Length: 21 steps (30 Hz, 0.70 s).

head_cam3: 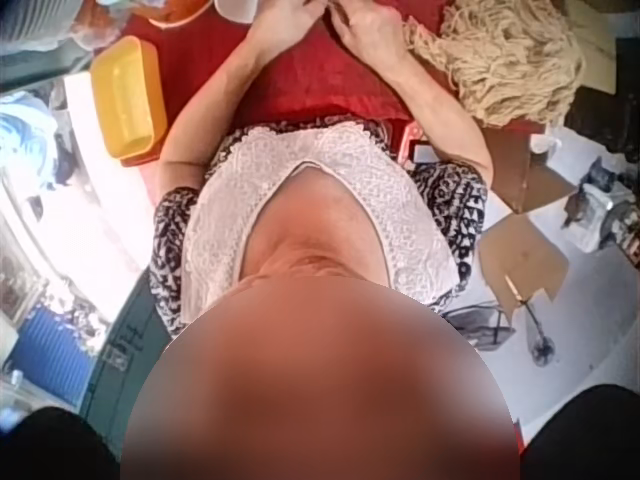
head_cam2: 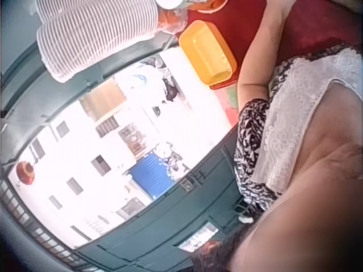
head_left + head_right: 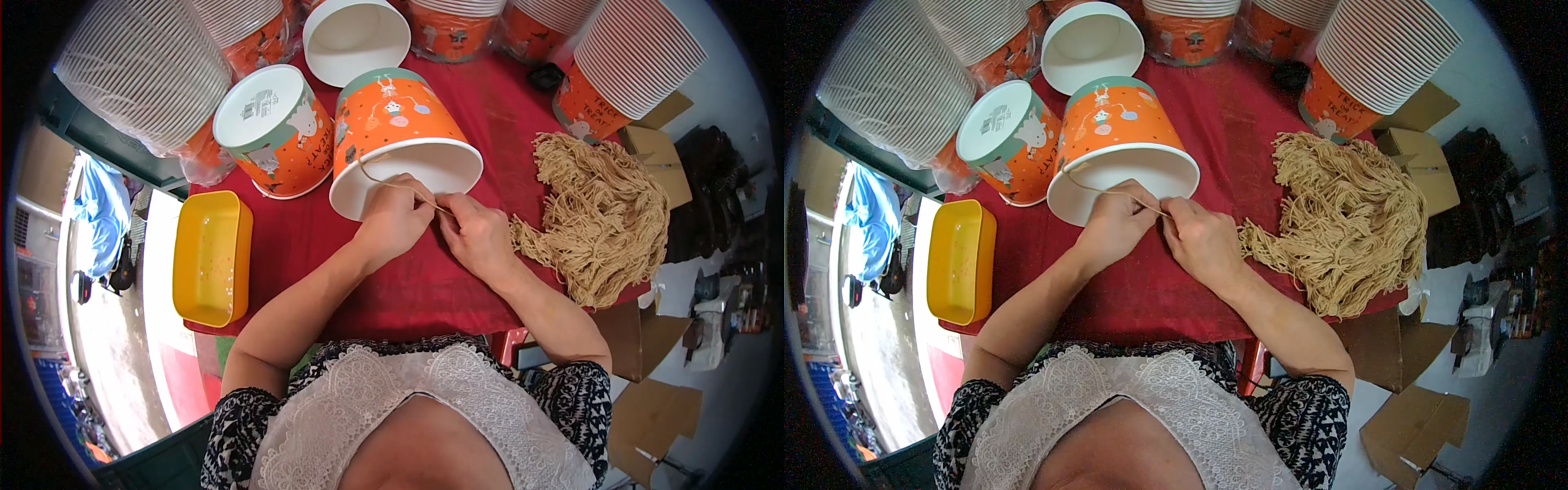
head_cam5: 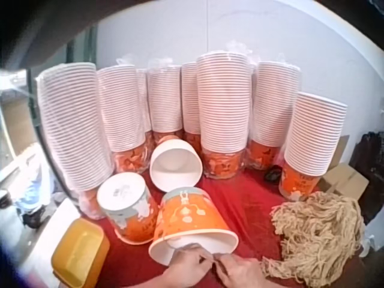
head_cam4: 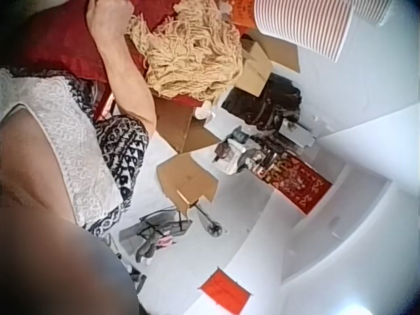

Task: Attaching and knotting strings onto paper buckets for packaging.

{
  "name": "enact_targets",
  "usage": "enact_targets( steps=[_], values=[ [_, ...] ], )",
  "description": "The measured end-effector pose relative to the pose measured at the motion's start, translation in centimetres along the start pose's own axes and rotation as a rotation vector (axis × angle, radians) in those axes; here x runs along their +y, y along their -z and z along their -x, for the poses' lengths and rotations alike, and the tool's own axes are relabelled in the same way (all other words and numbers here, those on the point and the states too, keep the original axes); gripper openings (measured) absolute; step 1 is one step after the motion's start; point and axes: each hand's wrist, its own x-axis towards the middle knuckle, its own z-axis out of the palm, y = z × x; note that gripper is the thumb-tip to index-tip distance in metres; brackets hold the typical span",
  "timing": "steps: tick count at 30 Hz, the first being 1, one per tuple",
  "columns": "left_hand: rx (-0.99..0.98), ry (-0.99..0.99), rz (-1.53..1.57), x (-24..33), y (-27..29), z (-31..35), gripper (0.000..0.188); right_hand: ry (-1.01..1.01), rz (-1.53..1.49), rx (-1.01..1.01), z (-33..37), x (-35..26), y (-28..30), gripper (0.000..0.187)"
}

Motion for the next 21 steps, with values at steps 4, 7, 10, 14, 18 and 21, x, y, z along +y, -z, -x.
enact_targets(
  steps=[4,7,10,14,18,21],
  values=[
    [-0.02,0.029,0.032,-0.2,-0.1,0.0,0.006,-0.013,-0.005,-0.022,0.1,0.4,-0.3,0.015],
    [-0.011,-0.028,0.0,0.0,-0.2,0.1,0.005,-0.074,-0.114,0.007,0.1,0.5,-0.6,0.013],
    [0.045,-0.08,-0.043,0.2,-0.2,0.1,0.003,-0.186,-0.204,-0.033,0.0,0.7,-0.5,0.011],
    [0.066,-0.095,-0.095,0.2,-0.4,0.0,0.005,-0.239,-0.258,-0.086,-0.4,0.9,0.0,0.011],
    [0.115,-0.167,-0.116,-0.1,-0.5,0.1,0.004,-0.301,-0.319,-0.141,-0.7,0.9,0.3,0.011],
    [0.081,-0.178,-0.124,0.0,-0.5,0.2,0.003,-0.329,-0.335,-0.161,-0.7,1.0,0.4,0.012]
  ],
)
